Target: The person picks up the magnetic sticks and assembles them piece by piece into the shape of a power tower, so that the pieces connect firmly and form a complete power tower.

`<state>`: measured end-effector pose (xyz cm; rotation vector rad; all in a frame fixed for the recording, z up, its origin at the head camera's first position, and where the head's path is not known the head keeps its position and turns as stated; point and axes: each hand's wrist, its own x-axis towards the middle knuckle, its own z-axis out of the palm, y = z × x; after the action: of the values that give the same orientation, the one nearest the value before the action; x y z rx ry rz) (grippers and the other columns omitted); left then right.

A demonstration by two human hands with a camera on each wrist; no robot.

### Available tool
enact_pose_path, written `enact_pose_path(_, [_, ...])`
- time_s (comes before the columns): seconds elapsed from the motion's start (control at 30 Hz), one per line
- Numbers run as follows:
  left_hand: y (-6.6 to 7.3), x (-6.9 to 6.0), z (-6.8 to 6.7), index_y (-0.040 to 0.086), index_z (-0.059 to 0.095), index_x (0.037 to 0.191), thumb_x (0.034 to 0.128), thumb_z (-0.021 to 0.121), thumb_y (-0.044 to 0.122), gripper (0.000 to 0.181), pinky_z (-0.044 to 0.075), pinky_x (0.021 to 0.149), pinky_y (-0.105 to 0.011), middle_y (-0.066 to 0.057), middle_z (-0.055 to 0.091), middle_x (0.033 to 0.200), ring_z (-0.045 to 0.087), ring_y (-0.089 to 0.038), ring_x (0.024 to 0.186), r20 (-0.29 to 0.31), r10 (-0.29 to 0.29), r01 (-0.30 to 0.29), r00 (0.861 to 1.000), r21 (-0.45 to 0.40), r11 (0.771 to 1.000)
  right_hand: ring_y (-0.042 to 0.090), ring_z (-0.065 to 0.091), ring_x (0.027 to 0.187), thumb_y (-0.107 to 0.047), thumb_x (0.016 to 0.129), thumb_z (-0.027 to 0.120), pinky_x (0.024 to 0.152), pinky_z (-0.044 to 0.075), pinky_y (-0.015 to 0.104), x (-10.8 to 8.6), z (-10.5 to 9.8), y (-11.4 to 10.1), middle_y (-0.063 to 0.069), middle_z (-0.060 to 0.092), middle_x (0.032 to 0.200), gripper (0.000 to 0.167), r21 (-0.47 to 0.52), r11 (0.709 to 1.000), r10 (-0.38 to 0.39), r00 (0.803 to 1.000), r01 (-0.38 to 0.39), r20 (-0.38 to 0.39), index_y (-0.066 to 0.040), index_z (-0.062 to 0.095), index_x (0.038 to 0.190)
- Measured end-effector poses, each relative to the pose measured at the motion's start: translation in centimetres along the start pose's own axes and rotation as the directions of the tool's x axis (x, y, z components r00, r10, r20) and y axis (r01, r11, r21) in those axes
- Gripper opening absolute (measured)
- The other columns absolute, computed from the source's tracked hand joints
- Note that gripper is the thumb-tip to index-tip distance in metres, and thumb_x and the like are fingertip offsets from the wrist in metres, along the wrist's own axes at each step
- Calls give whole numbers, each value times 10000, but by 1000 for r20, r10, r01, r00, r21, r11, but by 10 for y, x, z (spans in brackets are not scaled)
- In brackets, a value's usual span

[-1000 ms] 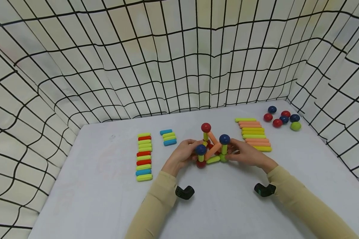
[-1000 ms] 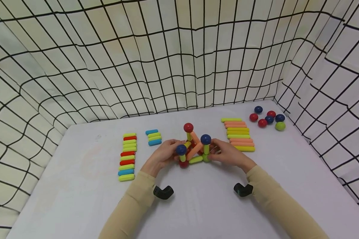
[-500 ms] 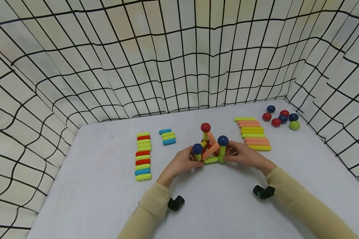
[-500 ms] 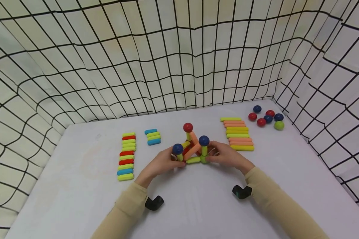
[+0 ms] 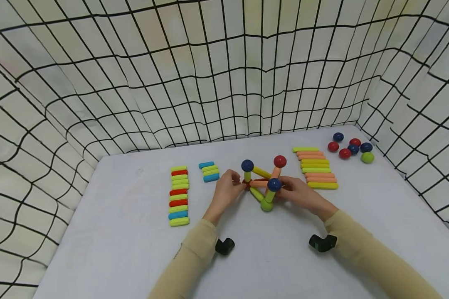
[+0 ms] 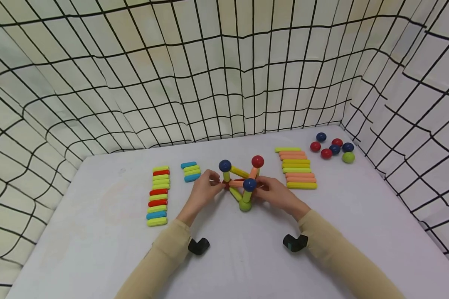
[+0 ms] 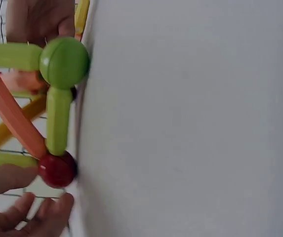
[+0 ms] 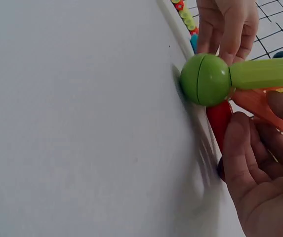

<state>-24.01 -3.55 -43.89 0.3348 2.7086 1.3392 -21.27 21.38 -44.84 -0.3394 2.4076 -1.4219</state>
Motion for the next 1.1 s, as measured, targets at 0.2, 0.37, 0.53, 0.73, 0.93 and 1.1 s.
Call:
enact_pose_path(0.2, [20,-19,6,26,657,992,892,713,196,205,429,498,-236,-21,579,709,537,-139,545,298,0,-48,955,154,987,305,511,1164,-318,982,594,1018,438,496,3,9,-3,119,578,1323,468,75,997,38,997,-34,-60,-92,521,1386])
enact_pose_path(0.37, [30,-32,25,40,688,959,827,796,286,300,369,474,-209,30,538,637,499,-106,545,291,101,-182,951,264,947,310,544,1153,-235,996,573,1020,446,491,3,14,-2,131,599,1281,413,78,997,27,994,-19,-107,-63,524,1369])
enact_pose_path(0.53, [34,-35,34,55,647,871,785,825,355,360,338,457,-207,30,482,633,457,-101,551,226,132,-214,965,393,894,356,523,1217,-277,985,590,1027,436,507,3,18,0,132,590,1288,395,102,994,38,989,-24,-140,-94,530,1330])
enact_pose_path(0.73, [39,-39,36,48,619,920,778,831,346,392,362,453,-204,17,503,676,474,-105,554,192,145,-216,971,436,873,383,514,1242,-260,977,601,1017,446,505,2,23,0,161,569,1323,407,151,988,41,984,-15,-173,-82,508,1332])
enact_pose_path(0.93, [40,-40,35,7,613,1044,786,832,314,457,512,536,-268,-63,620,858,613,-180,653,142,187,-233,972,487,842,360,530,1232,-261,972,601,985,485,448,3,29,-6,164,564,1321,458,193,981,55,983,-21,-176,-70,484,1371])
enact_pose_path(1.1, [32,-33,23,-6,614,1073,818,803,211,384,531,611,-293,-87,614,929,593,-188,725,141,140,-187,980,417,890,284,586,1128,-341,949,644,954,507,409,6,28,-9,117,619,1217,452,158,987,52,978,-20,-203,-61,558,1293])
